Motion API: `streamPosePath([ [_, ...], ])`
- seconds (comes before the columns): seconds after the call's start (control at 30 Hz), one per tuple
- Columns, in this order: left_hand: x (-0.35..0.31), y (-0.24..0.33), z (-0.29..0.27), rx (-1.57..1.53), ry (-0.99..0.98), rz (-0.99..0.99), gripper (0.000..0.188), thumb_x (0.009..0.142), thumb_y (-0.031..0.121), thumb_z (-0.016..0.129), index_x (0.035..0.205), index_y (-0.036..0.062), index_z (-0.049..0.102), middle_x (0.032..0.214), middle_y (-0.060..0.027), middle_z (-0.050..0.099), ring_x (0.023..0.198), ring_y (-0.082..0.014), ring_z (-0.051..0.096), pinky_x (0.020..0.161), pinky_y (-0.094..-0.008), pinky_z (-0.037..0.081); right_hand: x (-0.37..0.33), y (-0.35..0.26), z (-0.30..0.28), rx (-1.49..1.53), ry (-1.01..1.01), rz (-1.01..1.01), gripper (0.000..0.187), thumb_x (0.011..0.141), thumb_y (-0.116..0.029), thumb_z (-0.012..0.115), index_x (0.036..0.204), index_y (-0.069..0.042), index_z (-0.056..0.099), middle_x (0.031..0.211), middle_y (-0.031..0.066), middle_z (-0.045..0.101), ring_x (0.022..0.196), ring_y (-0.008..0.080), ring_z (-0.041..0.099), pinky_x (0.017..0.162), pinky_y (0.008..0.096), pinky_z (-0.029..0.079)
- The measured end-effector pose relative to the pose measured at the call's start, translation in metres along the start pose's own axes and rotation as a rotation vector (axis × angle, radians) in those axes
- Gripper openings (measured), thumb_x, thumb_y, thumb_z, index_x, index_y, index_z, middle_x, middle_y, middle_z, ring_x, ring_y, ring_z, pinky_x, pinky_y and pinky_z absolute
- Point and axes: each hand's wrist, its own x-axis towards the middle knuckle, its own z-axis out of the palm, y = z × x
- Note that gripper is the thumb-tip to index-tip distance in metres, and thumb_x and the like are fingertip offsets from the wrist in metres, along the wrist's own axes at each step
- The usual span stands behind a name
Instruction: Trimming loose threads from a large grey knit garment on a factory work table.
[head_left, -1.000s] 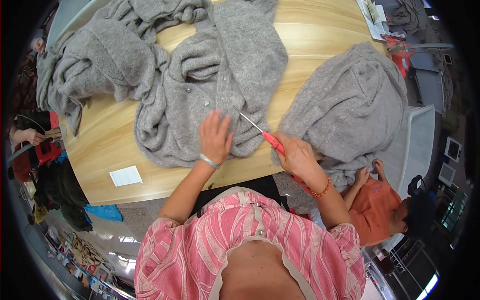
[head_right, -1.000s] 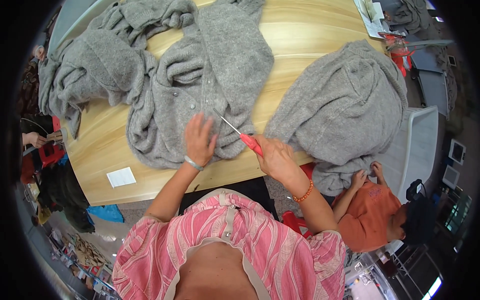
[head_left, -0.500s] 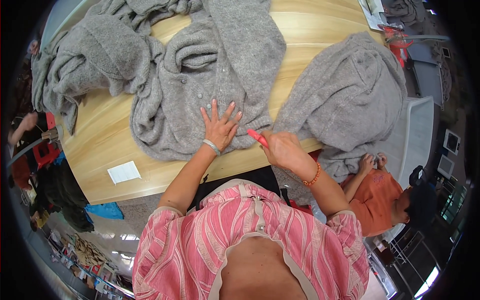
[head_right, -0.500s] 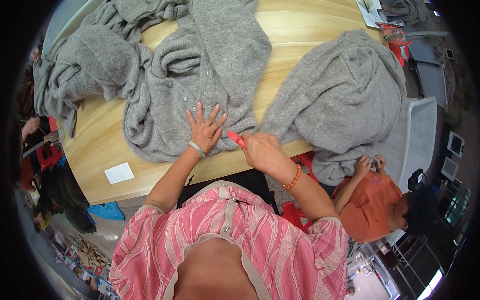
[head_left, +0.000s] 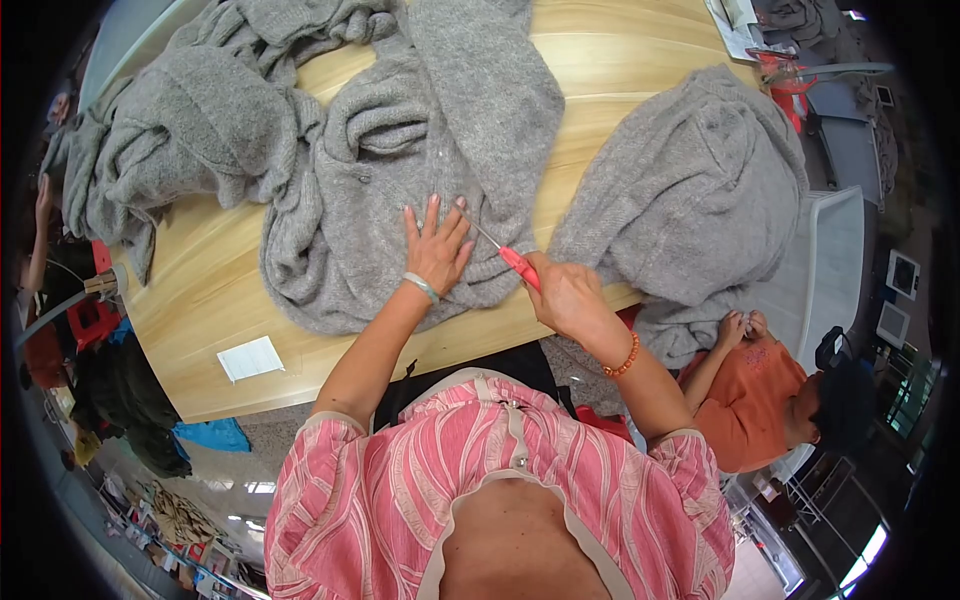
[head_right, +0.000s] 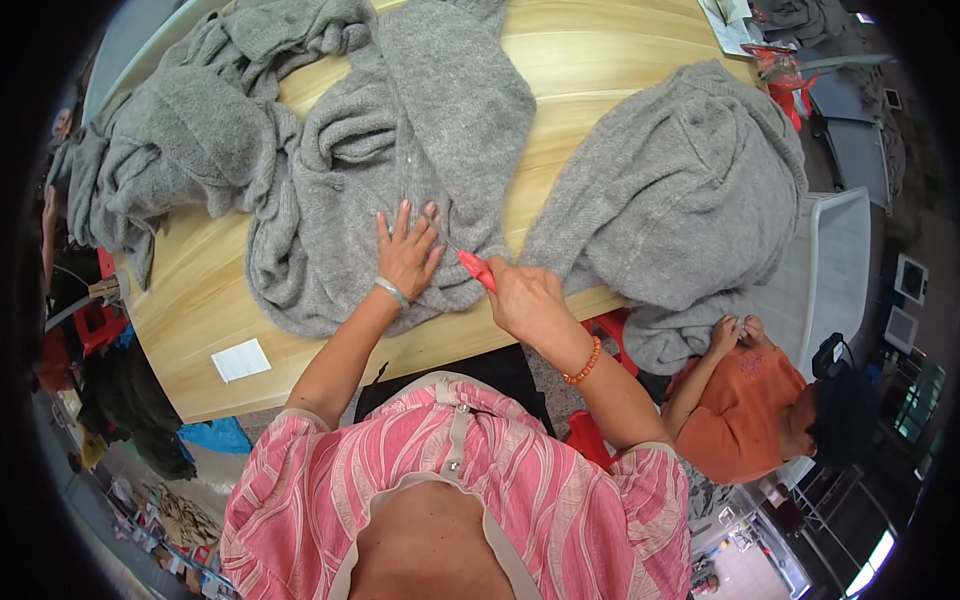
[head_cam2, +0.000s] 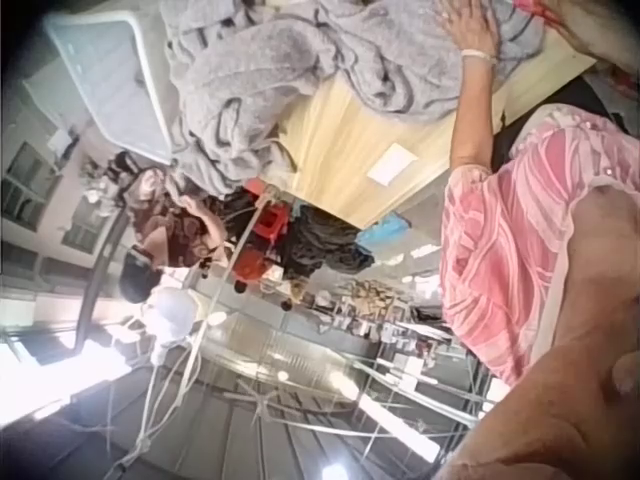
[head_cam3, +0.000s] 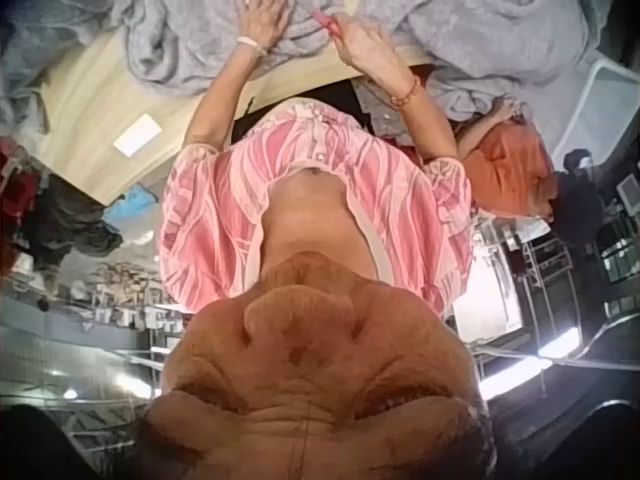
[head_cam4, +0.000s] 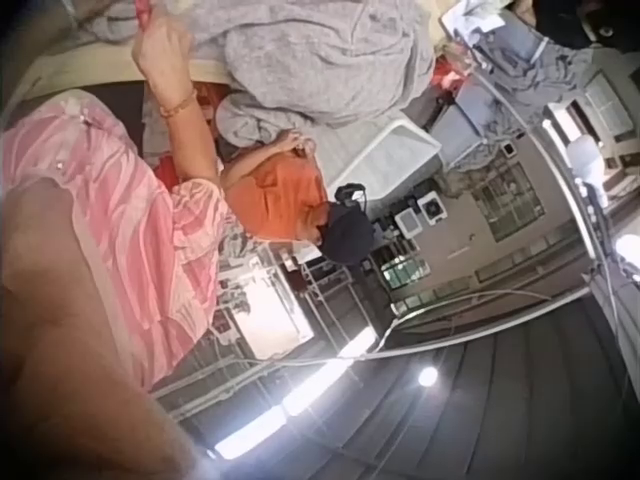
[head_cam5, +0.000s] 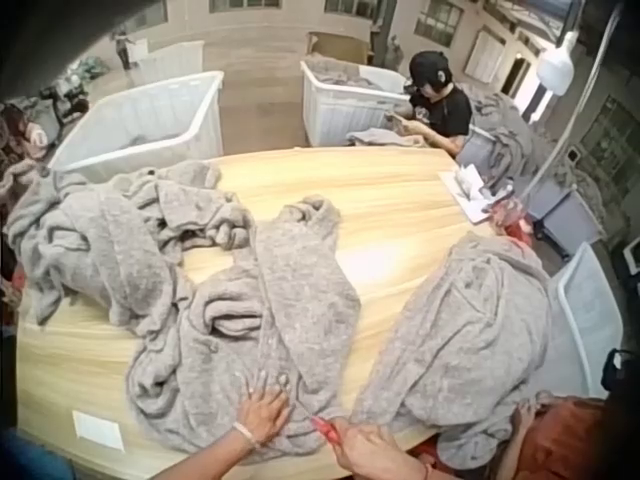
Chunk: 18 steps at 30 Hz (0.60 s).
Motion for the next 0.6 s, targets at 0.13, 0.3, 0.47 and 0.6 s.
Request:
streamPosePath([
  [0.13,0.001,0.0,0.003,0.01,-0.037,0.004,0.04,0.085,0.024,0.055,0.123,0.0109,0.053,0.141,-0.0039,0.039,0.135,-0.0385,0.023,0.104,-0.066,0.009,0.012,-0.001,0.01,-0.027,0.042,-0.054,0.018,0.085,-0.018,0.056,0.096,-0.005,0.056,0.069,0.0213,0.061,0.066,0.0396,0.062,0.059,0.0486,0.048],
  [0.3,0.003,0.0,0.005,-0.023,0.002,0.028,0.038,0.084,0.023,0.056,0.121,0.0113,0.055,0.139,-0.0037,0.042,0.134,-0.0385,0.026,0.104,-0.0651,0.011,0.041,-0.008,0.001,-0.017,0.138,-0.007,0.02,0.084,-0.018,0.056,0.1,-0.005,0.054,0.067,0.022,0.061,0.065,0.039,0.062,0.059,0.0471,0.049],
  [0.47,0.01,-0.012,0.001,-0.064,0.039,0.062,0.033,0.083,0.021,0.058,0.115,0.0104,0.058,0.129,-0.0046,0.051,0.123,-0.0314,0.042,0.103,-0.0567,0.021,0.039,-0.004,-0.008,0.007,0.135,-0.003,0.021,0.084,-0.018,0.056,0.102,-0.007,0.053,0.067,0.0225,0.061,0.065,0.0398,0.062,0.06,0.0484,0.049],
  [0.6,0.047,-0.026,-0.009,-0.228,0.168,-0.083,0.036,0.082,0.022,0.06,0.115,0.0089,0.058,0.13,-0.0098,0.05,0.12,-0.0295,0.045,0.104,-0.0511,0.024,0.036,-0.001,-0.009,0.013,0.108,0.012,0.021,0.084,-0.018,0.057,0.102,-0.007,0.054,0.067,0.023,0.061,0.066,0.0407,0.061,0.06,0.0494,0.048],
])
